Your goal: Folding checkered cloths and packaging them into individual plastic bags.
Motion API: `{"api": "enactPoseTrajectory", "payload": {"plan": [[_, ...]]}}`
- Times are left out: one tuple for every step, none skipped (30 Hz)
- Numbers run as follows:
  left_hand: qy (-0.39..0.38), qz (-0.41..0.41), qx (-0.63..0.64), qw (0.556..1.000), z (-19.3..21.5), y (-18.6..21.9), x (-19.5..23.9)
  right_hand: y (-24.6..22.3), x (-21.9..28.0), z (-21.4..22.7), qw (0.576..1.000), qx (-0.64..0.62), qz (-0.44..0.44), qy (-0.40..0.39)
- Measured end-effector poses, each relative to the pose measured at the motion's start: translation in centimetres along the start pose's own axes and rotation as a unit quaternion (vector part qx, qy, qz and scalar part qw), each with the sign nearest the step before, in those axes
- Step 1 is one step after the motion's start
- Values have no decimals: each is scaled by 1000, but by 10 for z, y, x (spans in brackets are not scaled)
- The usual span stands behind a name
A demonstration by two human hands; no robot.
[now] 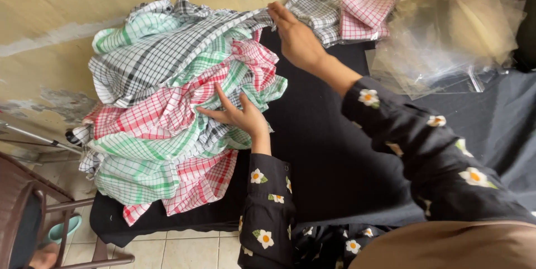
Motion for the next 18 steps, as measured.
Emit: {"api": "enactPoseTrajectory", "payload": {"plan": [[-4,2,0,1000,0,-4,3,6,12,11,1000,1,-4,-1],[-1,-2,-9,1000,1,-6,6,11,25,21,1000,8,-5,-16],[5,-12,-13,1000,-3,-6,0,17,28,33,1000,17,-1,-24],[4,-16,-8,1000,-7,3,-2,22,35,41,1000,20,-1,-18],[3,7,-24,1000,-5,8,0,27,49,45,999,20,-10,-33],[1,30,-40,999,-2,13,4,32,63,48,998,21,-20,-48],[0,31,-39,999,-1,20,5,27,72,51,998,23,-22,-48],[28,-12,-39,999,4,34,6,18,81,60,999,33,15,-6],[57,-55,-38,996,7,49,6,8,89,70,997,43,53,37],[56,-56,-35,996,7,46,4,7,96,69,997,46,53,38],[66,-84,-78,991,9,47,2,1,105,63,997,16,77,13],[76,-111,-122,983,10,48,1,-5,113,57,995,-14,101,-11],[76,-111,-121,984,9,33,-2,-16,120,57,995,-14,101,-11],[57,-166,-208,962,3,27,-3,-27,127,53,994,-25,99,-34],[38,-219,-293,930,-5,18,-4,-39,133,50,993,-37,99,-57],[39,-218,-293,930,-5,24,-2,-47,137,51,993,-36,101,-57],[10,-259,-270,927,-10,32,3,-54,141,49,993,-36,89,-72],[-19,-299,-246,922,-15,41,8,-61,145,47,993,-35,77,-86]]}}
Point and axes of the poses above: each hand's wrist, its own x-axis away from the middle knuckle, its own z-axis out of the back of the hand, y = z × x, the point moved 7 cm from there along -x, towards the middle knuckle, and after that the axes turned 13 degrees about x, right-handed, at the moved point
